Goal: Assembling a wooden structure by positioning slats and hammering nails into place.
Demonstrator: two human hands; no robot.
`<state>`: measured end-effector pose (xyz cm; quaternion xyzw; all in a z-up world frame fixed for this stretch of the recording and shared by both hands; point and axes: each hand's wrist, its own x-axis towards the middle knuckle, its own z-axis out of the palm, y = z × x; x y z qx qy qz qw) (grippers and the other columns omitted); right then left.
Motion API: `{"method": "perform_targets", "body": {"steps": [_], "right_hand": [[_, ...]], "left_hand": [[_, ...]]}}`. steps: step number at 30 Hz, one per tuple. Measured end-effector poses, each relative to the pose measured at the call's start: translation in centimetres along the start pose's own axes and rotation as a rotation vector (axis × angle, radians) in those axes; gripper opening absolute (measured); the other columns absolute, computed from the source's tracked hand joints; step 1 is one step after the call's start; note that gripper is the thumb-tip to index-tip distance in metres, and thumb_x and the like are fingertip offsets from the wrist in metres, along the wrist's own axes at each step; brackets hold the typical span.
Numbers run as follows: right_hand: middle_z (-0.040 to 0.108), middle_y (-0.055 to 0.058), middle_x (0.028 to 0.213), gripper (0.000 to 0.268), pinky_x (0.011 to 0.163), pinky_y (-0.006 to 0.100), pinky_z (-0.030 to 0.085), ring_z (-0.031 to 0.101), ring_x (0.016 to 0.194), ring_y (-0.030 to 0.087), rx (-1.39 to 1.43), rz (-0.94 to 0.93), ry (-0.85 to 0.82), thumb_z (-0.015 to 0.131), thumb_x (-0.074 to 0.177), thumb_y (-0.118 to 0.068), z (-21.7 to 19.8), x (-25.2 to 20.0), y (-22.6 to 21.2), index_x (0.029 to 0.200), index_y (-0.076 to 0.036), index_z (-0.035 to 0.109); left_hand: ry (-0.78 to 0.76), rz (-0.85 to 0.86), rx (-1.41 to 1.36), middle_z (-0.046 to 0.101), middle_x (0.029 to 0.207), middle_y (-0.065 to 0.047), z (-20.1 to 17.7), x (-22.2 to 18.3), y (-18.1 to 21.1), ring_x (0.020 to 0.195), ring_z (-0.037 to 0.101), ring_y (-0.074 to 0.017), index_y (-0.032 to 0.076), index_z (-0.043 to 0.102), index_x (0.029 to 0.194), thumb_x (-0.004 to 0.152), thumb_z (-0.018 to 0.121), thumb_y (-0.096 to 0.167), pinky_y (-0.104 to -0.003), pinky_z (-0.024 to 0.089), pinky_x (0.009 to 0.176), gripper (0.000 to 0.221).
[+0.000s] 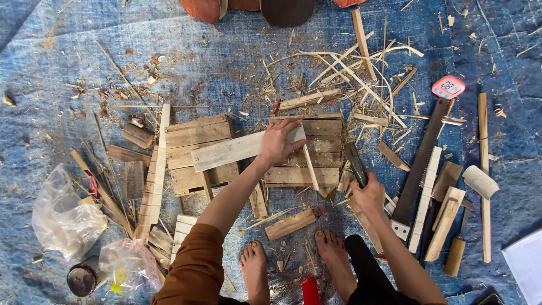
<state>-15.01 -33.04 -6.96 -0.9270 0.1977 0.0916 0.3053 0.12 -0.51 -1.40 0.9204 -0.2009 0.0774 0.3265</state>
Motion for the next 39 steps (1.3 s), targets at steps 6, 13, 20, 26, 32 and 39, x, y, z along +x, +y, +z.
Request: {"method": "perform_targets", "body": {"steps": [6,13,20,26,32,39], "right_hand": [[0.065,0.021,0.072,0.035,0.056,0.053,0.046,0.069,0.071,0.043,0.121,0.024,0.042,0.069,0.079,-0.034,-0.9,-1.6,-5.7,0.105,-0.011,0.067],[0.066,0.01,0.069,0.033,0.057,0.047,0.05,0.072,0.071,0.037,0.009,0.0,-0.086,0.065,0.081,-0.052,-0.4,-1.7,-10.4,0.096,-0.024,0.062],[0.07,0.016,0.08,0.038,0.057,0.045,0.052,0.073,0.076,0.038,0.032,0.014,-0.092,0.064,0.089,-0.044,-1.6,-1.9,-10.5,0.117,-0.019,0.063],[0.069,0.023,0.106,0.044,0.072,0.051,0.056,0.071,0.096,0.043,0.054,0.013,-0.029,0.062,0.095,-0.029,-1.9,-2.7,-7.0,0.134,-0.009,0.058],[0.055,0.031,0.118,0.044,0.078,0.061,0.053,0.062,0.101,0.054,0.097,-0.028,0.091,0.057,0.098,-0.009,-1.8,-4.5,-3.2,0.138,0.006,0.047],[0.042,0.019,0.12,0.053,0.086,0.06,0.041,0.043,0.111,0.046,-0.094,-0.164,0.286,0.064,0.091,-0.011,0.5,-2.8,0.2,0.138,-0.006,0.041]], "left_hand": [[-0.025,-0.007,-0.008,0.069,0.126,0.003,-0.5,-0.5,-0.6,0.108,0.07,-0.0239,0.025,0.068,0.129,0.08,0.08,0.056,-0.038,0.049,0.086,0.059],[-0.025,-0.002,0.024,0.072,0.119,-0.003,0.1,-2.3,-1.7,0.106,0.069,-0.0289,0.019,0.071,0.122,0.077,0.082,0.052,-0.042,0.047,0.086,0.057],[-0.033,0.035,0.204,0.067,0.127,-0.002,-0.6,-2.7,-1.1,0.113,0.063,-0.0225,0.019,0.067,0.131,0.083,0.076,0.055,-0.038,0.046,0.087,0.061],[0.034,0.048,0.117,0.07,0.122,-0.007,-1.1,-2.5,-2.4,0.108,0.062,-0.0252,0.013,0.068,0.13,0.084,0.078,0.054,-0.038,0.045,0.086,0.063],[0.075,0.103,0.087,0.072,0.121,-0.008,-1.6,-2.6,-1.1,0.107,0.063,-0.0268,0.012,0.07,0.127,0.079,0.083,0.049,-0.04,0.045,0.085,0.062],[0.11,0.115,0.016,0.073,0.12,-0.007,-2.7,-2.1,-0.5,0.102,0.064,-0.0245,0.012,0.068,0.129,0.081,0.085,0.046,-0.036,0.045,0.082,0.061]]}}
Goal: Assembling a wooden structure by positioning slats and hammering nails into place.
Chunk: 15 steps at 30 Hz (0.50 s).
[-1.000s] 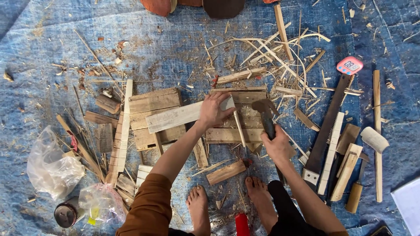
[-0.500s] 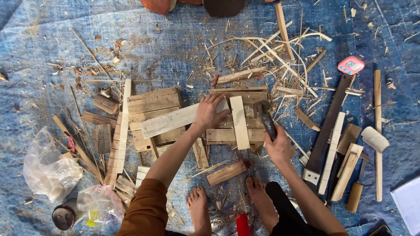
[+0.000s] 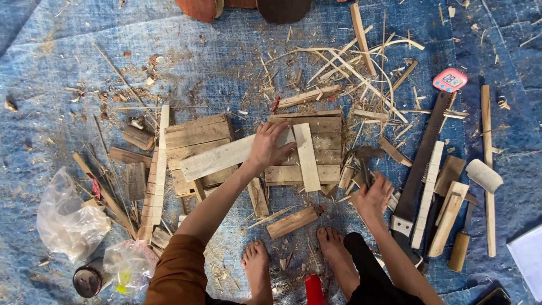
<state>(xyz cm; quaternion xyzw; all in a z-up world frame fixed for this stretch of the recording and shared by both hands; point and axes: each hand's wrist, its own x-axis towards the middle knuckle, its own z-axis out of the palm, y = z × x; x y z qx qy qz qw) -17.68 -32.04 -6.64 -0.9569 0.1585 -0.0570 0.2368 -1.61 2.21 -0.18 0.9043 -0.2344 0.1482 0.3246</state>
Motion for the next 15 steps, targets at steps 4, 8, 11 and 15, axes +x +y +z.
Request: {"method": "perform_targets", "body": {"steps": [4,8,11,15], "right_hand": [[0.052,0.014,0.117,0.052,0.085,0.053,0.046,0.055,0.108,0.039,0.01,-0.216,0.102,0.069,0.089,-0.025,-3.0,1.0,-9.3,0.136,-0.013,0.052],[0.052,0.016,0.112,0.066,0.077,0.052,0.048,0.06,0.096,0.04,0.132,-0.451,-0.112,0.078,0.082,-0.038,-0.1,0.2,-15.0,0.136,-0.01,0.052],[0.049,0.019,0.12,0.087,0.075,0.052,0.05,0.059,0.1,0.042,0.054,-0.432,-0.194,0.086,0.075,-0.037,1.9,-0.7,-15.0,0.146,-0.008,0.045],[0.045,0.019,0.116,0.088,0.069,0.051,0.052,0.058,0.1,0.044,0.043,-0.5,-0.195,0.086,0.074,-0.019,0.7,-0.7,-15.4,0.149,-0.004,0.041]], "left_hand": [[0.008,-0.005,-0.031,0.073,0.119,-0.005,-0.1,0.4,1.0,0.103,0.064,-0.0234,0.013,0.067,0.129,0.081,0.085,0.05,-0.036,0.045,0.082,0.063],[0.007,-0.045,-0.056,0.075,0.112,-0.01,-1.3,1.0,2.0,0.102,0.065,-0.0261,0.009,0.065,0.131,0.079,0.088,0.046,-0.037,0.046,0.083,0.068],[-0.041,-0.066,-0.12,0.074,0.115,-0.014,-3.3,1.1,2.5,0.104,0.064,-0.0292,0.006,0.062,0.135,0.079,0.088,0.042,-0.038,0.046,0.087,0.072],[-0.089,-0.087,-0.197,0.072,0.121,-0.016,-5.8,1.2,3.7,0.109,0.063,-0.0323,0.008,0.055,0.141,0.08,0.086,0.047,-0.041,0.045,0.093,0.079]]}}
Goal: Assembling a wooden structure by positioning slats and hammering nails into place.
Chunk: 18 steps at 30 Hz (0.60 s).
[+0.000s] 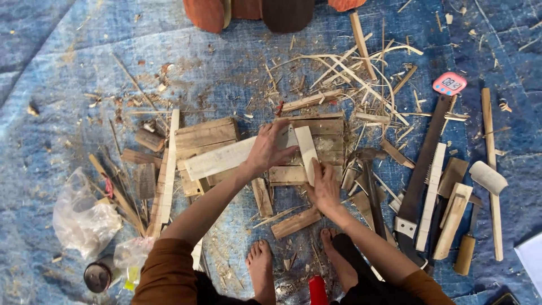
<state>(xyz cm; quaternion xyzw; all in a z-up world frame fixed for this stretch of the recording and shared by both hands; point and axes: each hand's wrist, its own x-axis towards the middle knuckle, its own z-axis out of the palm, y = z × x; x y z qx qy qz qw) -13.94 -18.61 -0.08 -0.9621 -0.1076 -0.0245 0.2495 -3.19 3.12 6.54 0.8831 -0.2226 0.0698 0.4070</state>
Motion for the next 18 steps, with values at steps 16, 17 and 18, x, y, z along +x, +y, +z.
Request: {"method": "perform_targets", "body": {"steps": [16,17,18], "right_hand": [[0.053,0.008,0.094,0.057,0.068,0.033,0.046,0.053,0.077,0.015,1.031,-0.133,0.16,0.048,0.094,0.005,-21.3,4.1,-6.7,0.149,-0.001,0.037],[0.057,0.01,0.094,0.044,0.069,0.035,0.05,0.056,0.078,0.017,1.123,-0.051,0.07,0.055,0.097,-0.004,-23.4,4.2,-7.7,0.14,0.002,0.046],[0.061,0.012,0.094,0.035,0.069,0.037,0.055,0.06,0.079,0.019,1.214,0.03,-0.023,0.062,0.101,-0.012,-25.4,4.4,-8.9,0.13,0.005,0.055]], "left_hand": [[-0.01,0.296,0.082,0.075,0.112,-0.017,-11.3,2.2,16.3,0.099,0.067,-0.0295,0.006,0.056,0.14,0.08,0.089,0.041,-0.039,0.05,0.095,0.077],[-0.021,0.322,0.099,0.075,0.108,-0.019,-12.2,2.2,17.4,0.098,0.066,-0.0303,0.005,0.055,0.14,0.08,0.089,0.037,-0.04,0.051,0.093,0.076],[-0.033,0.345,0.119,0.075,0.103,-0.022,-13.1,2.3,18.4,0.098,0.065,-0.0311,0.003,0.054,0.14,0.081,0.089,0.033,-0.041,0.052,0.091,0.075]]}}
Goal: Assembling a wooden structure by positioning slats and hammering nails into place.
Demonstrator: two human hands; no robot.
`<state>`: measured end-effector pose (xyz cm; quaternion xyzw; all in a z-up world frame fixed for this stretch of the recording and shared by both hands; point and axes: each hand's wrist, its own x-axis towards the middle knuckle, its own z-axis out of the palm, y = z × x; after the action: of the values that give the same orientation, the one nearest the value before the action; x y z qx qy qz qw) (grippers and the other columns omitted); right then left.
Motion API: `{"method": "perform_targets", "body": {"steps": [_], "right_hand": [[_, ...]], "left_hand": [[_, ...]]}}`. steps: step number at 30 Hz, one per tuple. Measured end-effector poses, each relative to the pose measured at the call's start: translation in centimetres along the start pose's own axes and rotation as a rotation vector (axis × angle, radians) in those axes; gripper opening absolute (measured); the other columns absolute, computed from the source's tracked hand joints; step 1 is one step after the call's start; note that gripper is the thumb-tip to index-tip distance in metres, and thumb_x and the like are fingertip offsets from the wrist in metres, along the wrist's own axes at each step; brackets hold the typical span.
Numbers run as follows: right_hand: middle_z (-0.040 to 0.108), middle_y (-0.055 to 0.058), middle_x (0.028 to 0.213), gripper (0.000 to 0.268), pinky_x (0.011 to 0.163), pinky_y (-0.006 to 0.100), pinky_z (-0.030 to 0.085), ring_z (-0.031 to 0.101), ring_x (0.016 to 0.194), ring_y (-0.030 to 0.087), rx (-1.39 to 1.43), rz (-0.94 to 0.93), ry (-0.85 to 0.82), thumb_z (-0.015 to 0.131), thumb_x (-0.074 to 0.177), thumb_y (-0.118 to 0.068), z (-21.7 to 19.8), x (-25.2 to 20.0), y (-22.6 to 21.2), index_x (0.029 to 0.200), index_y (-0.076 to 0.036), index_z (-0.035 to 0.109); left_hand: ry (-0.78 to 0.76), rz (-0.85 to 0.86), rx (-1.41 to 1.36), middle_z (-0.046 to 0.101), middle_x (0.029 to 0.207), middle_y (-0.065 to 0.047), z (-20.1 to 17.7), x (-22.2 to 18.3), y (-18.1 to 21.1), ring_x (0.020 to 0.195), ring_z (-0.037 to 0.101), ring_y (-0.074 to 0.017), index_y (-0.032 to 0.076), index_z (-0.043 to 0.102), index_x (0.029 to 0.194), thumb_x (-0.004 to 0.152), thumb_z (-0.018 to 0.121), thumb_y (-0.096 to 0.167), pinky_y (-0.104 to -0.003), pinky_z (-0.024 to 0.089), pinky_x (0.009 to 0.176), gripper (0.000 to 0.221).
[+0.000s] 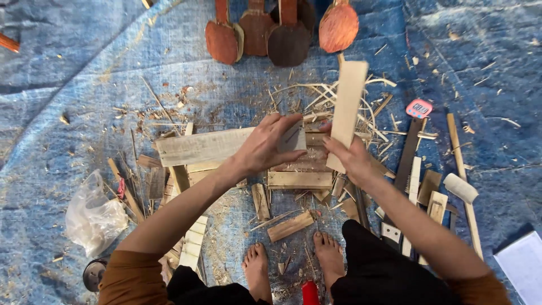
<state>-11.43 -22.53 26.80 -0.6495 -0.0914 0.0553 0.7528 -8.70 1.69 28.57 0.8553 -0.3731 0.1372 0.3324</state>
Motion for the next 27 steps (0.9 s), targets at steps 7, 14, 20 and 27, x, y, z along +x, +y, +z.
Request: {"method": "perform_targets", "body": {"steps": [7,14,20,27], "right_hand": [[0.069,0.014,0.095,0.048,0.06,0.033,0.06,0.064,0.074,0.019,0.131,0.186,-0.003,0.082,0.085,-0.018,2.2,-2.4,-8.2,0.124,0.004,0.065],[0.073,0.015,0.094,0.039,0.064,0.039,0.063,0.072,0.079,0.023,0.128,0.177,0.108,0.084,0.084,-0.017,2.0,-5.0,-6.5,0.117,-0.001,0.07],[0.073,0.02,0.092,0.038,0.063,0.044,0.064,0.073,0.079,0.029,0.037,0.163,0.054,0.086,0.082,-0.017,1.8,-5.0,-1.5,0.111,0.002,0.07],[0.072,0.028,0.093,0.036,0.056,0.045,0.065,0.074,0.069,0.039,0.019,0.043,0.085,0.085,0.087,-0.014,1.3,-3.3,4.3,0.114,0.006,0.07]], "left_hand": [[0.066,0.104,0.147,0.076,0.106,-0.017,-2.1,0.4,6.8,0.099,0.064,-0.0267,0.008,0.054,0.144,0.08,0.09,0.035,-0.036,0.052,0.092,0.078],[0.24,0.071,0.029,0.073,0.106,-0.017,0.1,-2.2,9.5,0.099,0.063,-0.0261,0.008,0.054,0.143,0.079,0.091,0.035,-0.038,0.054,0.09,0.078],[0.382,0.048,0.034,0.072,0.11,-0.014,2.4,-4.4,9.4,0.1,0.063,-0.0243,0.01,0.054,0.147,0.076,0.092,0.03,-0.036,0.052,0.092,0.083],[0.532,-0.046,0.074,0.07,0.13,-0.01,2.8,-5.7,10.0,0.13,0.057,-0.0267,0.008,0.053,0.147,0.077,0.093,0.029,-0.041,0.044,0.108,0.084]]}}
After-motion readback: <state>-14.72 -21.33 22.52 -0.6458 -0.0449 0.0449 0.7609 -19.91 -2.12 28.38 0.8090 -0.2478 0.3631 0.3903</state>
